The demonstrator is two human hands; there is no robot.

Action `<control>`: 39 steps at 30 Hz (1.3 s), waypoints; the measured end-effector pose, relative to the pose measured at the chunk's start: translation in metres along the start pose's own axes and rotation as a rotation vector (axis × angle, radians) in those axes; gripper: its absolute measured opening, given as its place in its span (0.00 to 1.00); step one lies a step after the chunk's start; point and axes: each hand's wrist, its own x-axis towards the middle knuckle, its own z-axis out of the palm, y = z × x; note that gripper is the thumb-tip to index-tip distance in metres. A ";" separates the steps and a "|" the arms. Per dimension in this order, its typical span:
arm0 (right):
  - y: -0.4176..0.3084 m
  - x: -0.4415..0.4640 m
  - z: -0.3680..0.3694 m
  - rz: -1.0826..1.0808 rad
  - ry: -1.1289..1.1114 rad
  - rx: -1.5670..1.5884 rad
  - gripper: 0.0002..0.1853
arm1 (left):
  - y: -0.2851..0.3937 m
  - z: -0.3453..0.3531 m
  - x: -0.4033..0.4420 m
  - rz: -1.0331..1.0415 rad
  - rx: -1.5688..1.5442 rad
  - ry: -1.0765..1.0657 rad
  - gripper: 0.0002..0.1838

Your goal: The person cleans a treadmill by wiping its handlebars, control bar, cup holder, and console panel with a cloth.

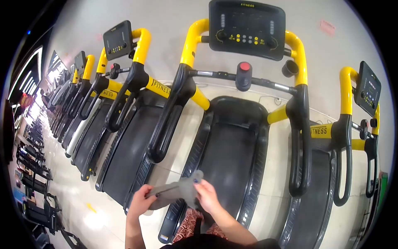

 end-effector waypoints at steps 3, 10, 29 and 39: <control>0.024 0.028 0.032 0.077 -0.079 -0.061 0.09 | -0.018 -0.041 0.007 -0.072 0.102 0.120 0.13; 0.054 0.097 0.099 0.317 -0.110 -0.427 0.10 | -0.023 -0.148 0.058 0.024 0.240 0.080 0.11; 0.132 0.354 0.064 -0.315 0.187 -1.034 0.38 | -0.117 -0.021 0.353 -0.095 0.092 -0.096 0.31; 0.033 0.491 0.055 -0.667 0.208 -1.477 0.36 | -0.073 0.017 0.505 -0.124 -0.058 -0.002 0.28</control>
